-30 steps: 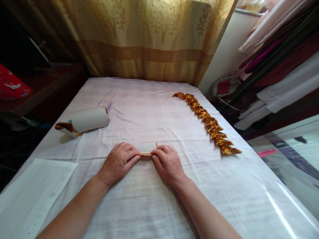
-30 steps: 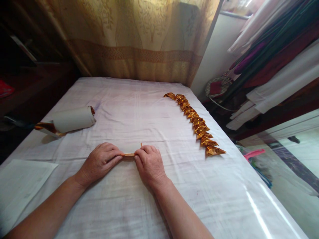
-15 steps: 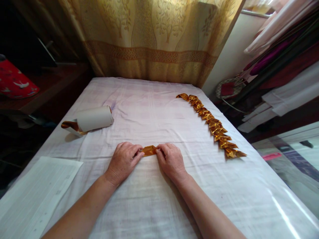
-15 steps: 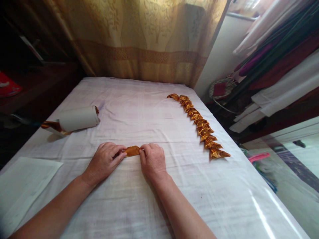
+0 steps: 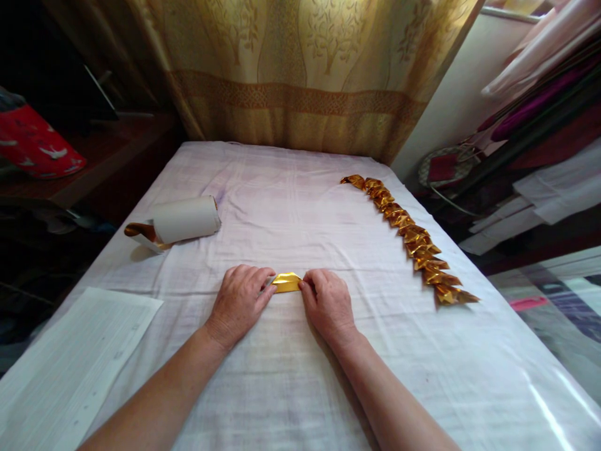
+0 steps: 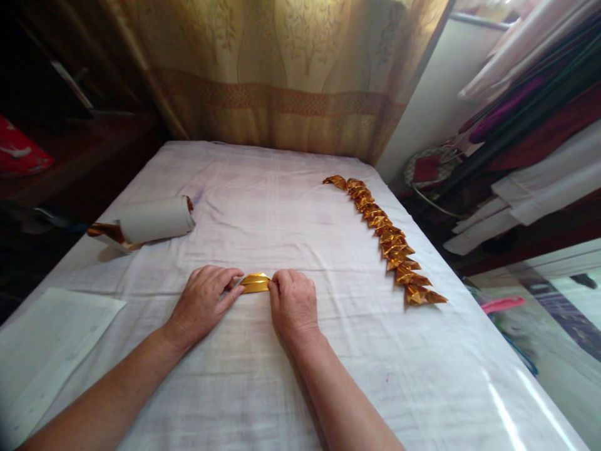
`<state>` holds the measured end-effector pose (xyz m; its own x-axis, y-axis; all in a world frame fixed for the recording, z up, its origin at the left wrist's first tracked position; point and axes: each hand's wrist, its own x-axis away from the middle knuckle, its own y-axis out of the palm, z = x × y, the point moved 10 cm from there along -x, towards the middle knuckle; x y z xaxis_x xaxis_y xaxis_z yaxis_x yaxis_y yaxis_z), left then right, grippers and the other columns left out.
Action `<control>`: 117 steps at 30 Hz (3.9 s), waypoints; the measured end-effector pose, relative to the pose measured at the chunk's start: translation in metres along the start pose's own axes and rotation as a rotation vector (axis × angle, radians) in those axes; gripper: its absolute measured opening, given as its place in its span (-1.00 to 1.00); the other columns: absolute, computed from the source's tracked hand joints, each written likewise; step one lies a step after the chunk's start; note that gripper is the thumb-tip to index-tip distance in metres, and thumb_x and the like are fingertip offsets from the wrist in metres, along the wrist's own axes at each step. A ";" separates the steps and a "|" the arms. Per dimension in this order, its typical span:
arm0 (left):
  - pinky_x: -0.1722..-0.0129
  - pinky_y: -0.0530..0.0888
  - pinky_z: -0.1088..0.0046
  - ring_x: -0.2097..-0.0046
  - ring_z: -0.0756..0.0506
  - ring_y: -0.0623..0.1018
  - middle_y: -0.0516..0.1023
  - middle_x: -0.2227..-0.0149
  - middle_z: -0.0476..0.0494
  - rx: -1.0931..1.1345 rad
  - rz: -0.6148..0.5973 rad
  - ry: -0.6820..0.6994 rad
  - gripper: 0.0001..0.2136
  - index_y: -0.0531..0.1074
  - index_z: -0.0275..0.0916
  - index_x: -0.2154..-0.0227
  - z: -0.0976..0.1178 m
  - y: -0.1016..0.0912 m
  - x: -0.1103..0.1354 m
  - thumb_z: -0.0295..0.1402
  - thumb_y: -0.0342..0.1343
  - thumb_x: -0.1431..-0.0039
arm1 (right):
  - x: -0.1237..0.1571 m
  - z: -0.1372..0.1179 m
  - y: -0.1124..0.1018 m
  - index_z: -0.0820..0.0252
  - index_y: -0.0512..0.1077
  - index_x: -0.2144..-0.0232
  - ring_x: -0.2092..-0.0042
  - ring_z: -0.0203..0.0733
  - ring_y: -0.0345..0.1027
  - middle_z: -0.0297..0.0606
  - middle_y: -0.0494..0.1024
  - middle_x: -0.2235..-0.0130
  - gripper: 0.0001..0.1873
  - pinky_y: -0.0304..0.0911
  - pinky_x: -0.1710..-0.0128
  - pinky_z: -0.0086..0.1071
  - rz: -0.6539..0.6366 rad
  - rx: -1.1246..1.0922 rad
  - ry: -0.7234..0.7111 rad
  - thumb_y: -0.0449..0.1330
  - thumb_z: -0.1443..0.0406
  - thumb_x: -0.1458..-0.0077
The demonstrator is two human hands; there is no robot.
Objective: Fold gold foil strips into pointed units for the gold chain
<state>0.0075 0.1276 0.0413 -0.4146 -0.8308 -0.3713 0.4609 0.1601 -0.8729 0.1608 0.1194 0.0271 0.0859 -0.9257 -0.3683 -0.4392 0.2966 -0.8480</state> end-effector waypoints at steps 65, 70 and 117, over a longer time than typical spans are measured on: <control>-0.15 0.30 0.00 0.06 -0.22 0.52 0.60 0.12 -0.21 -0.085 0.039 0.001 -0.78 0.46 -0.22 0.10 0.015 -0.004 0.013 -0.27 0.01 -0.32 | 0.023 -0.003 -0.003 0.14 0.39 -0.12 -0.35 0.09 0.05 -0.06 0.29 -0.30 -0.59 -0.10 -0.31 0.10 -0.250 -0.021 -0.026 0.11 0.21 -0.25; -0.12 0.32 0.03 0.11 -0.18 0.52 0.60 0.17 -0.16 -0.041 0.085 0.060 -0.81 0.48 -0.18 0.11 0.017 -0.010 0.015 -0.31 0.02 -0.34 | 0.023 0.002 -0.012 0.12 0.49 0.10 -0.29 0.03 0.16 -0.10 0.42 -0.20 -0.78 0.00 -0.27 0.02 -0.118 -0.104 -0.046 0.16 0.26 -0.21; 0.02 0.45 0.26 0.02 -0.15 0.52 0.60 0.07 -0.13 -0.020 0.037 0.213 -0.73 0.51 -0.11 0.03 0.037 -0.014 0.025 -0.43 0.00 -0.31 | 0.028 -0.053 -0.018 0.11 0.50 0.34 0.27 -0.23 0.38 -0.31 0.61 0.32 -0.83 0.15 0.19 -0.30 -0.075 -0.049 -0.468 0.13 0.33 -0.29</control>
<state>0.0195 0.0845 0.0562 -0.5552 -0.6933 -0.4594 0.4637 0.2005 -0.8630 0.1238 0.0760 0.0525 0.5074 -0.7359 -0.4484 -0.4570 0.2114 -0.8640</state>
